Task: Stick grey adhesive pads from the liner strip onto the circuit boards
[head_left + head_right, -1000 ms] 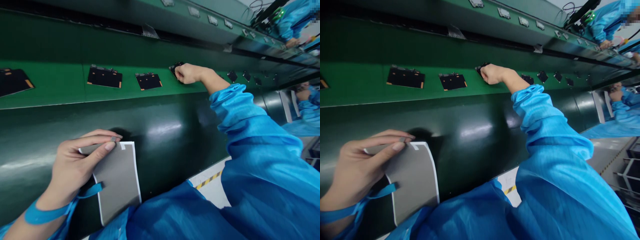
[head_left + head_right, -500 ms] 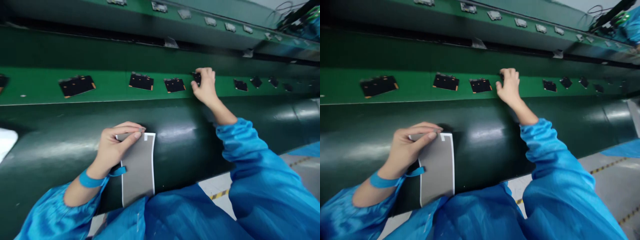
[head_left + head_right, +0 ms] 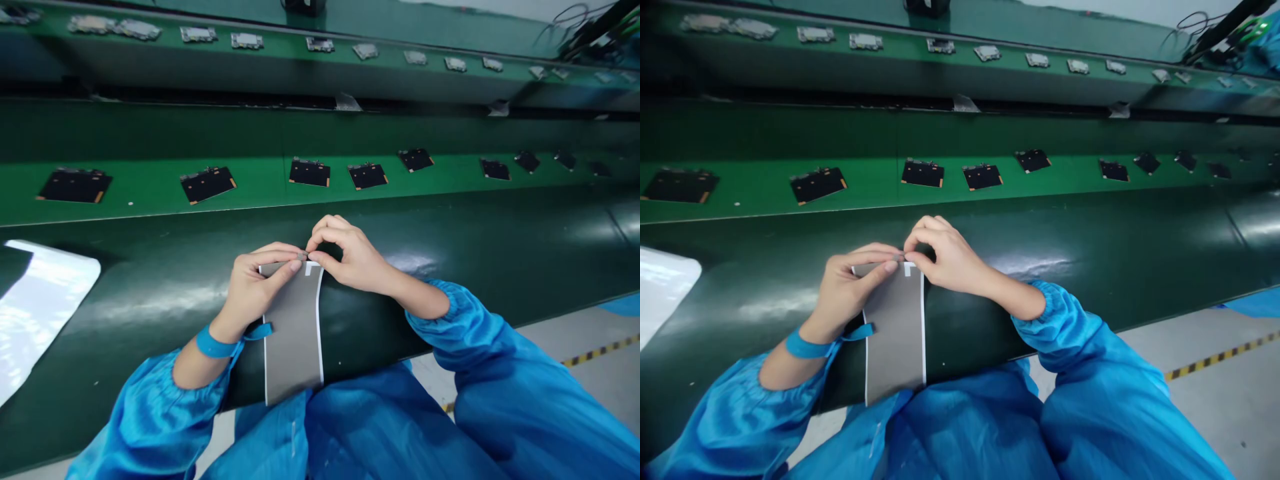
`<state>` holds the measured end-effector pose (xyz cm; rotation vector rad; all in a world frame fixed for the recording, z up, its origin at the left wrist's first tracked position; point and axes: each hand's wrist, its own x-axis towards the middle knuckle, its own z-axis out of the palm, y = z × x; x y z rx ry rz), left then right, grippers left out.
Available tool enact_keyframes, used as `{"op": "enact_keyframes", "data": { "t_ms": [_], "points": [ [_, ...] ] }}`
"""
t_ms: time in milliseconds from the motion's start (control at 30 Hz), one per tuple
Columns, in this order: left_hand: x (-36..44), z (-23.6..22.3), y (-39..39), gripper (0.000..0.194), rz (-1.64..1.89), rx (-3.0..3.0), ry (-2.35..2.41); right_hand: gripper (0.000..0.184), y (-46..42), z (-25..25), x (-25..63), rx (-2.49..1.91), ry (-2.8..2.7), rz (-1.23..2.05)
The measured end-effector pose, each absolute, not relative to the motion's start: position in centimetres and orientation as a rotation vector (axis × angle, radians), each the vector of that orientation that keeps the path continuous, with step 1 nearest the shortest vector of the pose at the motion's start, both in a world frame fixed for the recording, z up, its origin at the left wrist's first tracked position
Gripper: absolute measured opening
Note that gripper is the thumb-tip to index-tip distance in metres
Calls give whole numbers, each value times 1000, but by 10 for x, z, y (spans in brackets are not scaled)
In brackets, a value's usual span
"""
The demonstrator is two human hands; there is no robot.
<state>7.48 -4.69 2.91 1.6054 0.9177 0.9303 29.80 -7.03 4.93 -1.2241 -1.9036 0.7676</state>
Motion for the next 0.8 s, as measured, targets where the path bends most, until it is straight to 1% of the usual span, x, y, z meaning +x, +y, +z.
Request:
{"op": "enact_keyframes", "data": {
  "t_ms": [100,300,400,500,600,700,800],
  "points": [
    [75,30,-48,5,917,1622,912,11,-74,47,292,-1241,-1874,733],
    [75,32,-51,8,855,1627,947,13,-77,45,292,-1167,-2013,516],
    [73,31,-52,9,840,1610,985,15,-51,49,338,-1240,-2030,553],
    [72,30,-53,7,851,1572,1042,20,-8,52,414,-1510,-1915,552],
    [74,31,-54,6,852,1522,1087,17,29,47,468,-1716,-1883,659],
    [77,34,-54,7,848,1502,1107,11,47,35,473,-1740,-2019,827],
    [79,35,-53,5,843,1499,1096,11,51,26,461,-1759,-2090,839]
  ]
}}
